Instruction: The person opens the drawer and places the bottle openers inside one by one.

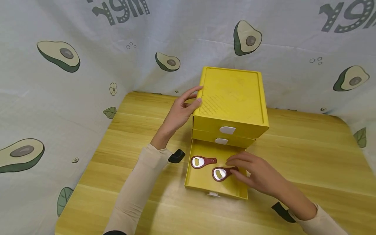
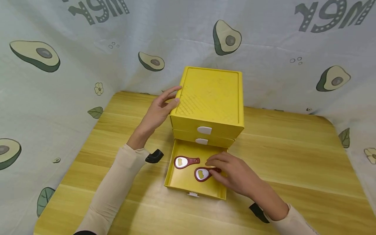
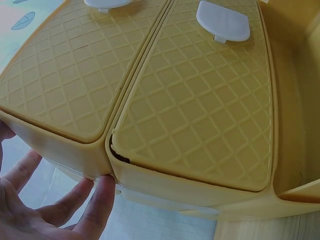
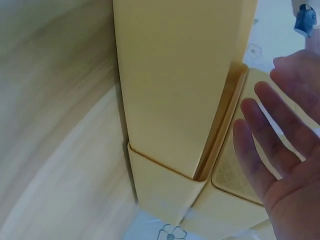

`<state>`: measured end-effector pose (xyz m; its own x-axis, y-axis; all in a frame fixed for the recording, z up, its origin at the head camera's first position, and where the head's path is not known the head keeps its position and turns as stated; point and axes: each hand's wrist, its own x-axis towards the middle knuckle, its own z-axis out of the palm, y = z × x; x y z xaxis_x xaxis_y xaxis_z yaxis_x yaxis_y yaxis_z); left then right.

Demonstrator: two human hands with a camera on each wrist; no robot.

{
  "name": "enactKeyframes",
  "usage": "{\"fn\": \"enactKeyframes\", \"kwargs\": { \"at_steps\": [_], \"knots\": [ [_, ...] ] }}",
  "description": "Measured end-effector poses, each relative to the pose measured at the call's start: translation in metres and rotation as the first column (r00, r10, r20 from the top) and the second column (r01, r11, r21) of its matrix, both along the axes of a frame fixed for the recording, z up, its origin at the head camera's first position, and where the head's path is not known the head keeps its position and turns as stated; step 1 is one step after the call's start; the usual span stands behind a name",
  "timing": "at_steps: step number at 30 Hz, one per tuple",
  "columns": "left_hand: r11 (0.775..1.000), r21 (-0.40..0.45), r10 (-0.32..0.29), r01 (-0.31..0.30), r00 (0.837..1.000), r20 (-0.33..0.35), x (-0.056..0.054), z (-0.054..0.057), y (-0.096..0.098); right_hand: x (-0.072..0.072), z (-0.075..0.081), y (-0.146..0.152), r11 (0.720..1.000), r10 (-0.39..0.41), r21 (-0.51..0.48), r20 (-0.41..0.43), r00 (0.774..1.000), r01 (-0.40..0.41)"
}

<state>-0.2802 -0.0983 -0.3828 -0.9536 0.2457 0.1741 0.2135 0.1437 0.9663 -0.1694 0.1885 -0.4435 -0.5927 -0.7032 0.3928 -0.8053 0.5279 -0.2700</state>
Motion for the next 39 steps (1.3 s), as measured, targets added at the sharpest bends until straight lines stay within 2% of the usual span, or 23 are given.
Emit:
{"fn": "enactKeyframes", "kwargs": {
  "at_steps": [6,12,16,22,31,35,39],
  "knots": [
    [1.000,-0.006,-0.003,0.003,1.000,0.008,0.000,0.000,0.000,0.017,0.005,0.007,0.990,-0.121,-0.077,0.004,0.993,0.121],
    [1.000,-0.008,0.001,-0.001,1.000,-0.001,0.000,0.001,-0.001,0.038,0.018,0.010,0.972,-0.169,-0.171,-0.030,0.985,0.161],
    [1.000,-0.008,0.001,-0.001,1.000,0.000,0.001,0.001,-0.001,0.053,0.026,0.006,0.967,-0.172,-0.197,-0.052,0.984,0.159],
    [1.000,0.001,-0.003,0.003,1.000,0.005,0.001,0.002,0.000,0.071,0.021,-0.009,0.966,-0.141,-0.242,-0.196,0.970,0.091],
    [1.000,0.000,0.001,-0.001,1.000,0.013,0.003,0.003,-0.001,0.097,-0.005,-0.029,0.985,-0.062,-0.169,-0.130,0.989,0.040],
    [1.000,-0.001,0.003,-0.003,1.000,0.011,0.003,0.002,0.000,0.102,-0.013,-0.034,0.993,-0.097,-0.079,-0.090,0.991,0.090],
    [1.000,0.003,0.002,-0.002,1.000,0.010,0.002,0.002,0.000,0.104,-0.017,-0.036,0.989,-0.146,0.032,-0.035,0.989,0.147]
  ]
}}
